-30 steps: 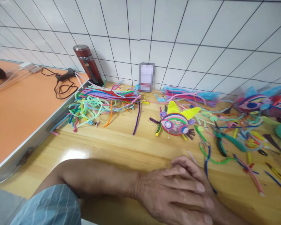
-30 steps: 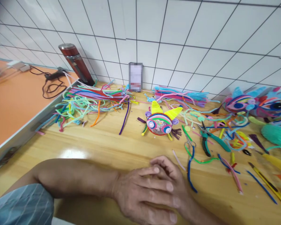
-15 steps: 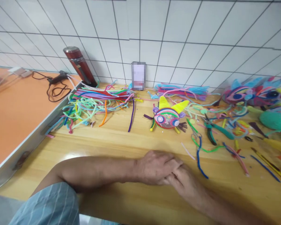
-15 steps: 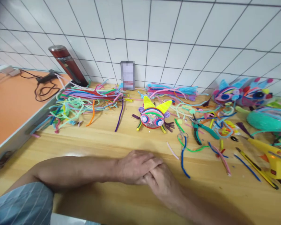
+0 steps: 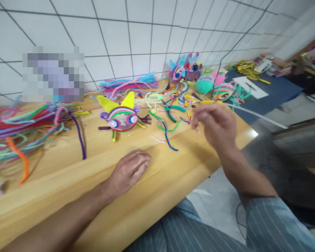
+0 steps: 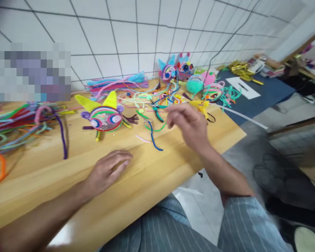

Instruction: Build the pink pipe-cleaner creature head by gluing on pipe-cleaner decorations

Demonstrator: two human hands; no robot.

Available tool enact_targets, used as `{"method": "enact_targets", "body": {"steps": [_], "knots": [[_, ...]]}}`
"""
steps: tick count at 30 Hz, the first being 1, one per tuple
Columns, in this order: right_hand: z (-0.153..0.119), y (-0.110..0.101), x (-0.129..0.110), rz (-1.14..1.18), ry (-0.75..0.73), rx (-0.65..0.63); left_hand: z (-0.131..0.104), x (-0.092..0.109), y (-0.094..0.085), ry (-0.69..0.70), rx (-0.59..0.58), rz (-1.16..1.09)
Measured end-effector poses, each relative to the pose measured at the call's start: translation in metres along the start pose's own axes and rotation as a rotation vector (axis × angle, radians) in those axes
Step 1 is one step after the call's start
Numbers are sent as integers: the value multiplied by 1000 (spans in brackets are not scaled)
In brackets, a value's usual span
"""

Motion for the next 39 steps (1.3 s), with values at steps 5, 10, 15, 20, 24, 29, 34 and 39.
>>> {"method": "enact_targets", "body": {"steps": [5,10,15,20,24,29,34,39], "knots": [[15,-88,76,-284,168,274,5,3,3,38,-58,2],[6,-73,129,-725,307,68,6,2,4,55,-100,35],[10,-49,140,-843,367,-42,5,2,5,65,-117,42],[20,-48,123,-770,282,-13,3,1,6,67,-113,31],[12,-33,108,-675,144,-200,3,1,7,64,-113,19],[3,-22,101,-644,125,-266,2,0,8,59,-125,2],[14,-18,107,-739,209,-158,1,0,10,44,-124,14],[26,-8,116,-916,188,-100,3,0,13,46,-128,18]]}}
Point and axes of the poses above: each hand's wrist, its own z-axis towards the middle knuckle, its own y-axis out of the palm, x = y × z, the point moved 5 cm from there along z, towards the middle knuckle, and after that the axes turned 11 degrees about y, right-handed, at the moved point
